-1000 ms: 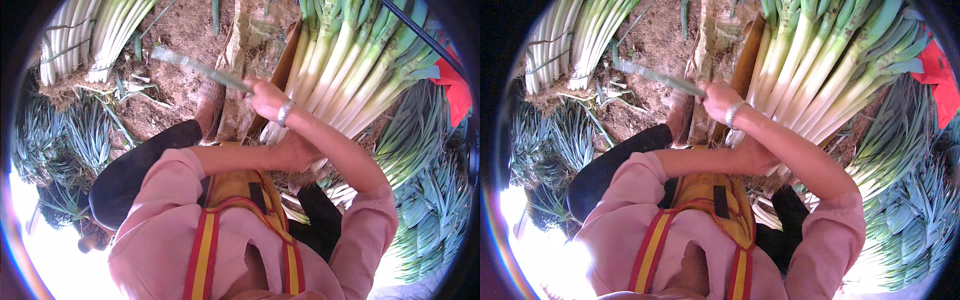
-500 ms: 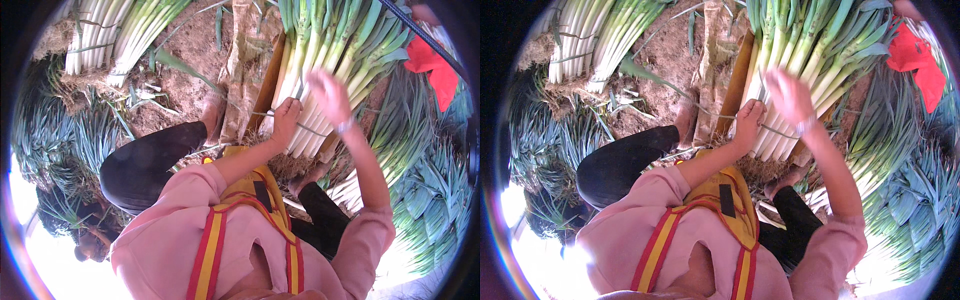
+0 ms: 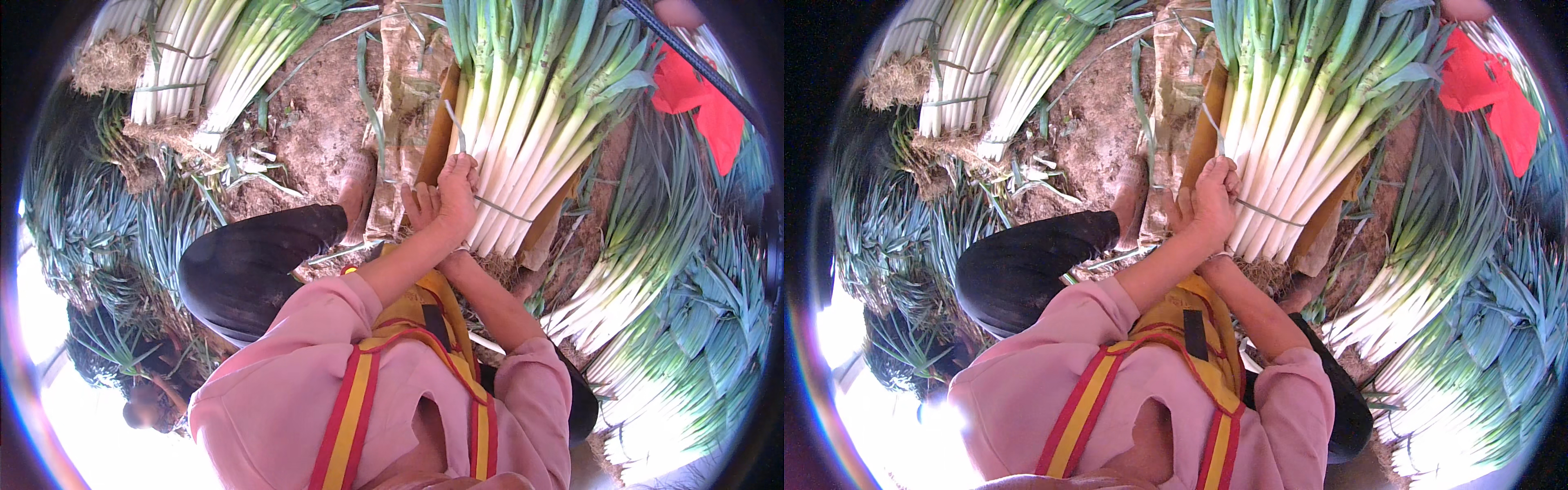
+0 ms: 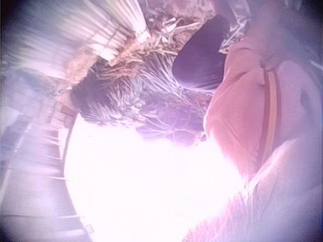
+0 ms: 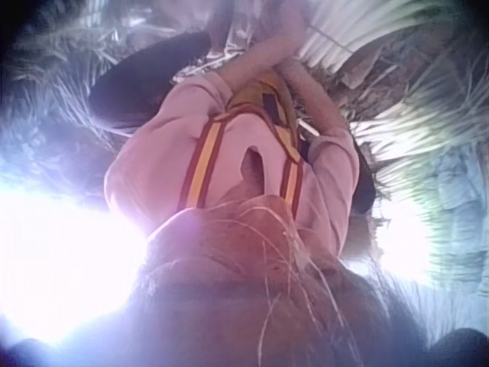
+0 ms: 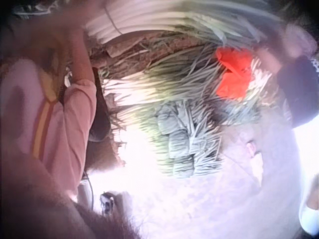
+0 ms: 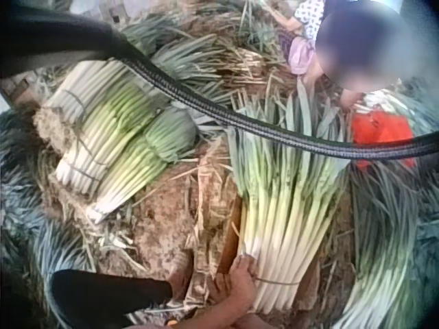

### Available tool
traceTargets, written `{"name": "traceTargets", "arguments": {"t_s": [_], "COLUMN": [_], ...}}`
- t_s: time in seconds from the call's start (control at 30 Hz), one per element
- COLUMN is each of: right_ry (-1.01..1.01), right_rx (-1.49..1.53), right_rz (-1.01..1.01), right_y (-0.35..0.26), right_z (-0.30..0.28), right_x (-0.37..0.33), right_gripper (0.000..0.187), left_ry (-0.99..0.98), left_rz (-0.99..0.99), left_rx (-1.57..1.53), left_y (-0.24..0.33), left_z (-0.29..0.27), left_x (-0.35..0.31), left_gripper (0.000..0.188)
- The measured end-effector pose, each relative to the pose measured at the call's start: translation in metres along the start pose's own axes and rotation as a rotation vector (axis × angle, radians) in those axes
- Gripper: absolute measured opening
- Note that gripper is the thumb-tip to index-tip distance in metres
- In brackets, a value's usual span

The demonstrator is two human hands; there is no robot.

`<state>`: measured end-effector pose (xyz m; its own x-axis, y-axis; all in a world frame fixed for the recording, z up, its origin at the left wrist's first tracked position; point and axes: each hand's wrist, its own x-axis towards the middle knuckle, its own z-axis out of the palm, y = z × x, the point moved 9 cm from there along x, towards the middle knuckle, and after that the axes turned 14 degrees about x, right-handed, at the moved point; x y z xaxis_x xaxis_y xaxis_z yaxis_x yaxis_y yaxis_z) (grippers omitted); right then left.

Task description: The person gathers green onions into a bundle, aligns the roots, and ties them together using a thin strip. The person repeats this process to form multiple bundles and places them on the floor.

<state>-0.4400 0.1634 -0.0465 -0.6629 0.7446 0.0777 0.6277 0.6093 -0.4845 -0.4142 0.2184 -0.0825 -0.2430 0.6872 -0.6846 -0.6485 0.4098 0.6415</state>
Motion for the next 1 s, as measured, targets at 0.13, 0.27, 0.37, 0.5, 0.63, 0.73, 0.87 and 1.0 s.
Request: {"name": "traceTargets", "arguments": {"t_s": [0.13,0.27,0.37,0.5,0.63,0.73,0.87,1.0], "right_ry": [-0.338,0.017,0.009,-0.325,-0.439,-0.513,-0.372,-0.268], "right_rx": [0.556,0.784,0.629,0.562,0.55,0.566,0.524,0.179], "right_rz": [0.424,0.021,-0.184,-0.068,-0.013,0.132,0.259,0.299], "right_y": [0.031,0.006,-0.006,0.028,0.044,0.067,0.106,0.14], "right_z": [0.051,0.002,-0.038,-0.059,-0.073,-0.087,-0.123,-0.136], "right_x": [-0.016,-0.018,-0.033,-0.05,-0.049,-0.064,-0.089,-0.092], "right_gripper": [0.038,0.023,0.016,0.022,0.017,0.018,0.019,0.017], "left_ry": [0.002,0.028,0.033,-0.071,-0.385,-0.422,-0.425,-0.401], "left_rz": [0.002,-0.05,-0.12,-0.169,0.239,0.637,0.462,0.367], "left_rx": [-0.017,-0.019,0.003,0.202,0.865,1.336,1.257,1.089], "left_y": [0.001,-0.002,-0.004,0.003,0.028,0.028,0.011,0.005], "left_z": [0.0,-0.005,-0.01,-0.019,-0.019,-0.019,-0.035,-0.038], "left_x": [0.003,0.01,0.018,0.031,0.021,-0.002,0.004,0.006], "left_gripper": [0.021,0.018,0.016,0.016,0.015,0.016,0.022,0.018]}}
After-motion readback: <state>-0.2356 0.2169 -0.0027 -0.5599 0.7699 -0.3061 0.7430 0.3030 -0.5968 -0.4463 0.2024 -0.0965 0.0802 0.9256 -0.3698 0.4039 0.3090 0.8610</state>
